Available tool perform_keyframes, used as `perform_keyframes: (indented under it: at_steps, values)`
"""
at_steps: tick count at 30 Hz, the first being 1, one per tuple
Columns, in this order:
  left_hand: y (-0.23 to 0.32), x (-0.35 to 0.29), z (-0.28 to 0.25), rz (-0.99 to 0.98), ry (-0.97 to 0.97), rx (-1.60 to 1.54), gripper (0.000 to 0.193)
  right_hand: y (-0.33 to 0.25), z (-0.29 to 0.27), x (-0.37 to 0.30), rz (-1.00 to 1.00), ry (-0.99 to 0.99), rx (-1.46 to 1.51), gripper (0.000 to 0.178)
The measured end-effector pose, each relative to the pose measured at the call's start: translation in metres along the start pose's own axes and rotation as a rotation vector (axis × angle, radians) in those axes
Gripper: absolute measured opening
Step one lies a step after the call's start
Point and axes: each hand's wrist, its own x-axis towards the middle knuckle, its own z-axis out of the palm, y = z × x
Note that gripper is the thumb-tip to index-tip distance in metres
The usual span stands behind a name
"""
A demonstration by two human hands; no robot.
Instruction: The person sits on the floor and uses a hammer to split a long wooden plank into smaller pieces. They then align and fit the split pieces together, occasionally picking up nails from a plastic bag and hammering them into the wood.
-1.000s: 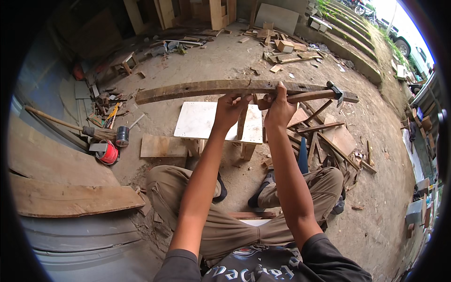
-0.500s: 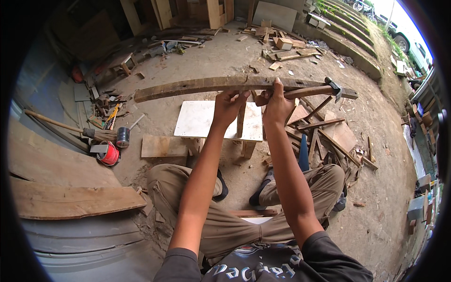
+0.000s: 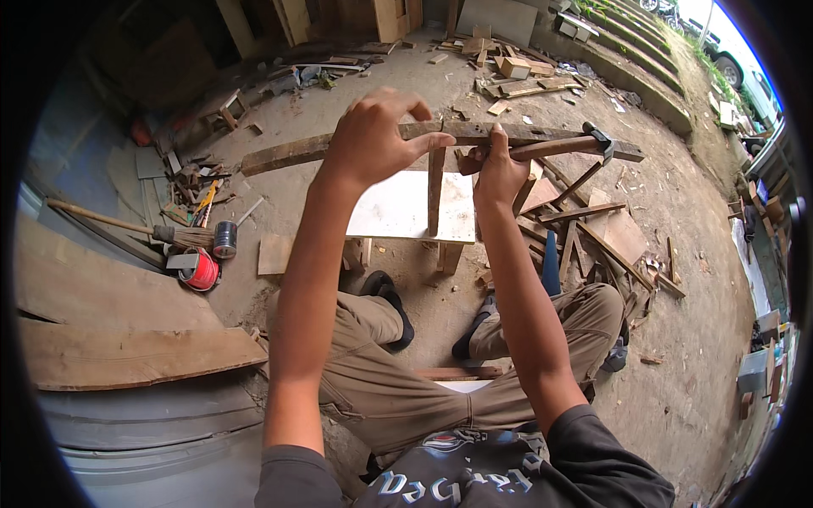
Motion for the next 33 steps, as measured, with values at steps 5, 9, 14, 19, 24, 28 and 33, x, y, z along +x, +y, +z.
perform_keyframes:
  at_steps: [5,9,14,19,24,28,33]
  values:
    - [-0.012,0.02,0.022,-0.13,-0.622,0.309,0.057,-0.001,0.001,0.009,-0.035,-0.007,0.01,0.018]
    - [-0.017,0.021,0.031,-0.152,-0.621,0.344,0.029,-0.011,0.001,0.007,-0.04,-0.026,-0.062,0.024]
    - [-0.014,0.015,0.036,-0.23,-0.598,0.323,0.019,-0.04,-0.014,-0.001,-0.018,-0.026,-0.33,0.034]
    - [-0.017,0.014,0.033,-0.229,-0.588,0.328,0.023,-0.062,-0.055,-0.018,-0.149,-0.125,-0.468,0.029]
    - [-0.017,0.018,0.031,-0.205,-0.597,0.373,0.024,-0.119,-0.047,-0.041,-0.196,-0.335,-0.74,0.025]
    - [-0.021,0.018,0.033,-0.236,-0.592,0.354,0.022,-0.16,-0.022,-0.053,0.018,-0.486,-0.86,0.02]
    - [-0.014,0.016,0.036,-0.238,-0.57,0.367,0.022,-0.174,-0.002,-0.051,0.017,-0.591,-0.998,0.027]
